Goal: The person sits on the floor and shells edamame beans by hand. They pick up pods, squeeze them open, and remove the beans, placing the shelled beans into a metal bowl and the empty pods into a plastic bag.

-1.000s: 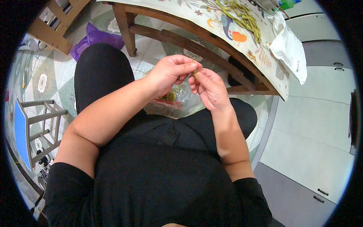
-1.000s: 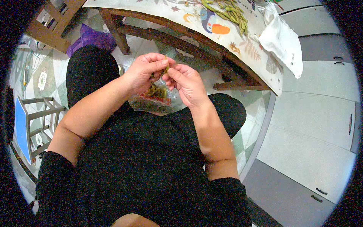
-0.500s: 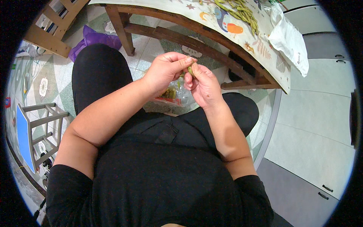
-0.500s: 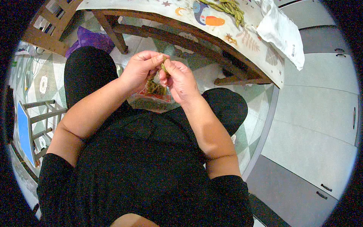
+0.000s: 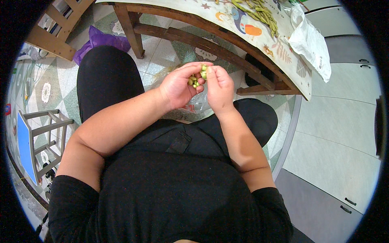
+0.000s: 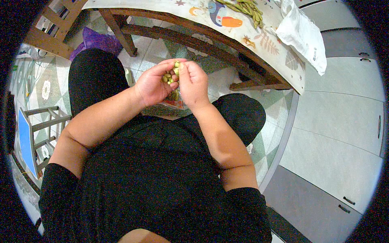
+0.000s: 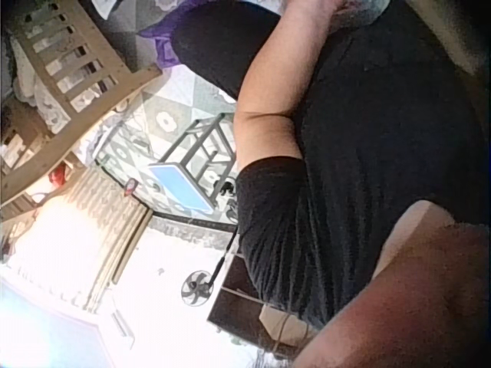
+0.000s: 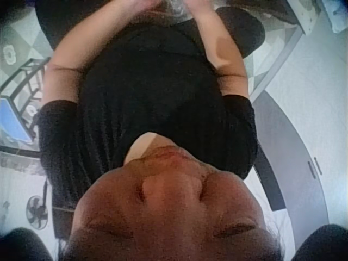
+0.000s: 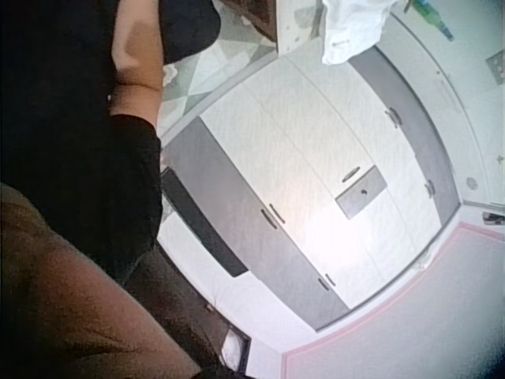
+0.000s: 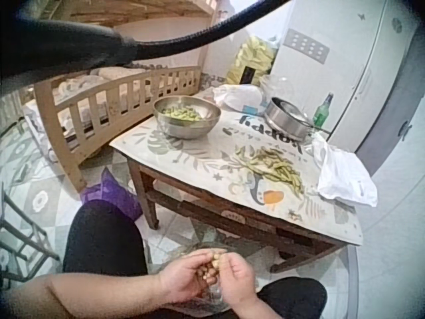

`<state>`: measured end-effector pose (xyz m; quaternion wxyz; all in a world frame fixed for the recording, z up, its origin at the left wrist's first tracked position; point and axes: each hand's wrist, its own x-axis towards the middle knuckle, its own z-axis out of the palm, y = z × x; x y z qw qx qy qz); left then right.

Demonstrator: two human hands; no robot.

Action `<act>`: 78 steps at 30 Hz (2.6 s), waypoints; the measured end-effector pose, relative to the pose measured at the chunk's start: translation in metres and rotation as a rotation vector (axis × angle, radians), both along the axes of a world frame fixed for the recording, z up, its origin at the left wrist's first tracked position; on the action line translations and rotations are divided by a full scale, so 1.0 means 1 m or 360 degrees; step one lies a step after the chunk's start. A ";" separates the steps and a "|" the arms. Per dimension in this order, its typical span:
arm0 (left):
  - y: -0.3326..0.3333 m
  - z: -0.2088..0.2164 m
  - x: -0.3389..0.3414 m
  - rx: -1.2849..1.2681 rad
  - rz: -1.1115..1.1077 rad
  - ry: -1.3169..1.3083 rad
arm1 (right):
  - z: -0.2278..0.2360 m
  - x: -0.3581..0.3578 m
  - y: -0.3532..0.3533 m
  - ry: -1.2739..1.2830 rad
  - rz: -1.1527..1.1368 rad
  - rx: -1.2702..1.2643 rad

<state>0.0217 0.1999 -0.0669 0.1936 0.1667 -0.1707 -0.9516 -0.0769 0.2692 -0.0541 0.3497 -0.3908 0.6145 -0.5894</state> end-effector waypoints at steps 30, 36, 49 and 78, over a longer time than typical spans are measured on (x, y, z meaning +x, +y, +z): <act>0.000 -0.001 -0.002 -0.0271 0.0072 -0.0383 | -0.012 -0.011 -0.002 -0.0041 -0.0054 -0.0006; -0.002 -0.006 0.000 0.0219 0.0012 -0.0190 | -0.018 -0.009 -0.003 0.0058 -0.0042 0.0043; -0.041 -0.004 0.016 0.0239 0.0024 -0.0214 | -0.010 -0.033 -0.006 0.0107 -0.0071 0.0160; -0.095 -0.021 0.032 0.0270 0.0039 -0.0878 | -0.295 -0.008 -0.011 0.1986 0.1871 0.1121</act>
